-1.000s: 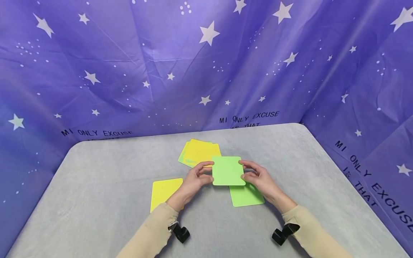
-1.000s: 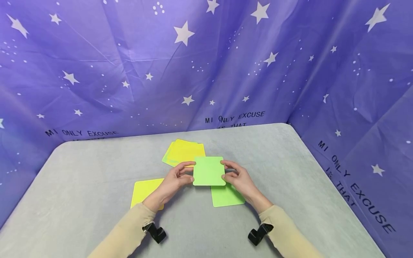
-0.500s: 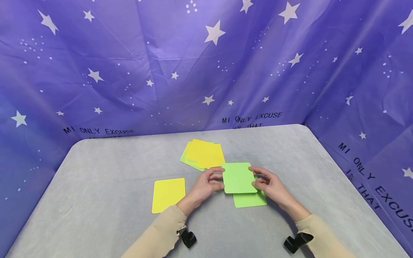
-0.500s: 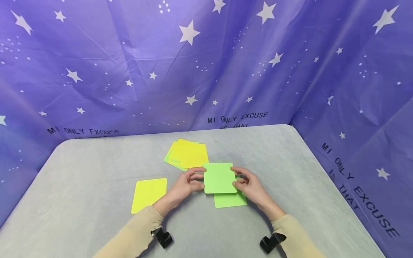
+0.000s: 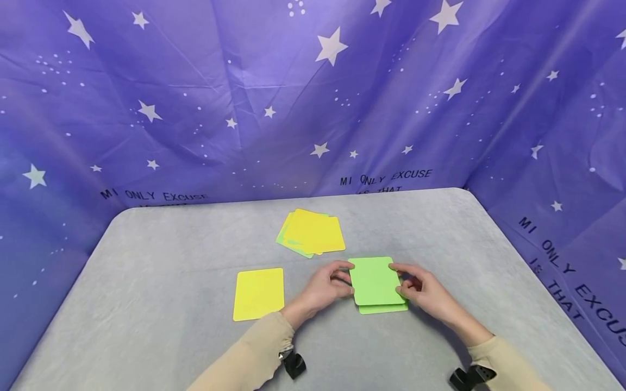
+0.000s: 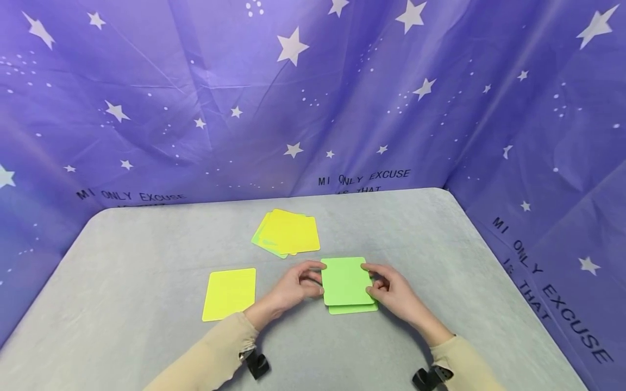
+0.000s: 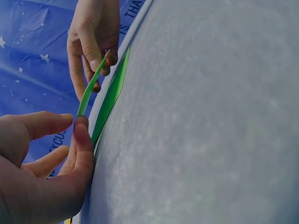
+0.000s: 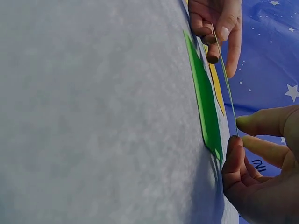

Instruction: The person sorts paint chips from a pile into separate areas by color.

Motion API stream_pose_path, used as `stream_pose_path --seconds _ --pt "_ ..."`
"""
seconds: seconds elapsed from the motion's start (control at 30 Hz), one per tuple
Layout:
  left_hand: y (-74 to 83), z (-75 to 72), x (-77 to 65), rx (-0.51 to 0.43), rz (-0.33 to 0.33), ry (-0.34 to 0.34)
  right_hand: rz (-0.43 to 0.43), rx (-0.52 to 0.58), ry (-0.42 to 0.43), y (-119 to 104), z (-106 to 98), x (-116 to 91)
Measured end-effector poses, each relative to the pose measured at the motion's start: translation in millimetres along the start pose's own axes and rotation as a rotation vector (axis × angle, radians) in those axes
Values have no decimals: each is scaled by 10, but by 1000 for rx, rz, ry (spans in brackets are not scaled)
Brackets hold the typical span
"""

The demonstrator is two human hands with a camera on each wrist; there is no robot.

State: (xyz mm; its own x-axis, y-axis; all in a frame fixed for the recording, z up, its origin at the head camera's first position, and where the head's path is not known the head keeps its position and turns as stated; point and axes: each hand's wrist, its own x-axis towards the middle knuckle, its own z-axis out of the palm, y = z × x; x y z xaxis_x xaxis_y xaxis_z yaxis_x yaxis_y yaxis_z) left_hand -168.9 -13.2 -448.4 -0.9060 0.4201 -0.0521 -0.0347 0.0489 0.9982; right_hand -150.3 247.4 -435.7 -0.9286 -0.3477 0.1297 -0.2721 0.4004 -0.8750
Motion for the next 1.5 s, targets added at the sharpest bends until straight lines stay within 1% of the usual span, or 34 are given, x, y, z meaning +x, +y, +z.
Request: stream_pose_path --seconds 0.1,0.23,0.3,0.4,0.47,0.53,0.67,0.77,0.9,1.07,1.17,1.27,1.4,1.5 --pt "0 32 8 30 -4 -12 -21 -22 -4 33 -16 -28" --pt "5 69 10 69 10 -30 -48 -59 -10 57 -32 -57" --pt "8 81 10 116 23 -37 -57 -85 -11 65 -34 -62" --pt "21 88 8 221 37 -48 -65 -132 -9 64 -30 -62" --pt "32 87 9 281 42 -58 -57 -165 -7 55 -25 -58" --pt "38 84 10 323 45 -66 -35 -207 -6 36 -24 -54" --pt "39 72 14 366 56 -75 3 -288 -16 2 -22 -46" --pt "42 54 7 374 55 -86 0 -323 -24 -8 -21 -40" --pt "46 19 -6 371 31 -99 -18 -361 -18 -1 -17 -33" --pt "66 -45 -29 365 16 -96 -30 -404 -16 25 -12 -34" --pt "79 -97 -40 359 21 -86 -32 -399 -11 24 -11 -32" --pt "79 -143 -50 330 21 -74 -39 -385 13 9 3 -10" --pt "66 -191 -60 291 26 -63 -56 -375 55 -17 40 49" --pt "56 -231 -66 283 33 -54 -49 -368 62 -38 70 100"
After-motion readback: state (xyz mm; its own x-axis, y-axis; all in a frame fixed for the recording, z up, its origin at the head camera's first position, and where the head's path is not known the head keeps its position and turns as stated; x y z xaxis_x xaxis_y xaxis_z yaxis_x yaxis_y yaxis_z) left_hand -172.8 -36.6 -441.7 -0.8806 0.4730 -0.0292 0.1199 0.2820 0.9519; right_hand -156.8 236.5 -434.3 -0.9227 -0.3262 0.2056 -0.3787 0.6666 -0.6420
